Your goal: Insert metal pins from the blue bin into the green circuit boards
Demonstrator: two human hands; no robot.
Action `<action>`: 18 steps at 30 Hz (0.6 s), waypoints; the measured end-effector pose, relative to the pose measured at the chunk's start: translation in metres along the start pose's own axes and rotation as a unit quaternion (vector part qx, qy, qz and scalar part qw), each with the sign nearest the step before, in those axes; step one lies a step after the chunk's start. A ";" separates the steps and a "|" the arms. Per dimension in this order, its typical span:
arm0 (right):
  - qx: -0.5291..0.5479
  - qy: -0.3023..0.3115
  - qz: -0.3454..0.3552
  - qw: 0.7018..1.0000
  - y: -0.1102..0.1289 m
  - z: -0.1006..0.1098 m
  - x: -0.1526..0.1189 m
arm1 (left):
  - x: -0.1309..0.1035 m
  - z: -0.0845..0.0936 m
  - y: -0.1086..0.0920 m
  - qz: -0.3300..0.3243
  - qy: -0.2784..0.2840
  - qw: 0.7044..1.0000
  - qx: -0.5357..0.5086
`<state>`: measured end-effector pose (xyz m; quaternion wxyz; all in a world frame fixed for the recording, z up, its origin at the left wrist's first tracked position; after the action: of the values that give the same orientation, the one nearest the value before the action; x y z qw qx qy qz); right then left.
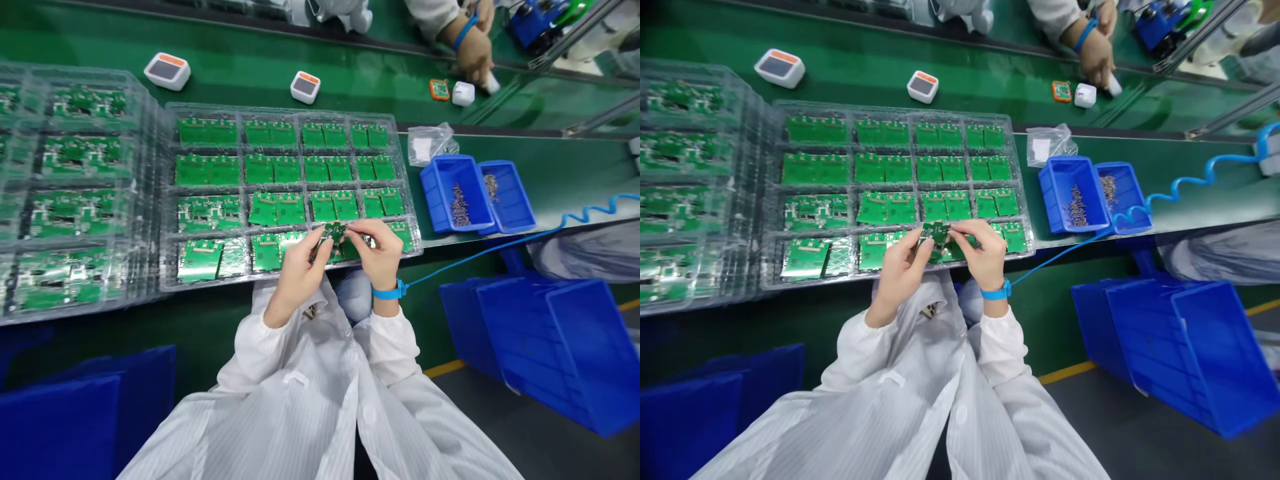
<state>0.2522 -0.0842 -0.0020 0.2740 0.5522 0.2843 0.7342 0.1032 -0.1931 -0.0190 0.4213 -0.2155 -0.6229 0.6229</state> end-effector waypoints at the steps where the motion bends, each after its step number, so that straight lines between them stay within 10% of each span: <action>1: 0.001 -0.003 0.005 1.000 0.000 0.000 0.000 | 0.000 0.000 -0.002 -0.005 0.001 1.000 -0.001; 18: -0.011 -0.001 0.006 1.000 -0.005 0.001 -0.006 | -0.005 0.005 -0.007 -0.045 0.039 0.998 -0.007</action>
<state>0.2554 -0.0850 -0.0093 0.2760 0.5515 0.2727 0.7385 0.1037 -0.2010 -0.0128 0.4710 -0.2144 -0.6198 0.5900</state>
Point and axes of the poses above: each hand's wrist, its own x-axis towards the middle knuckle, its own z-axis out of the back of the hand, y = z × x, the point moved 3 cm from there along x, towards the middle knuckle, and after that the axes turned 9 degrees about -y, right-handed, at the moved point
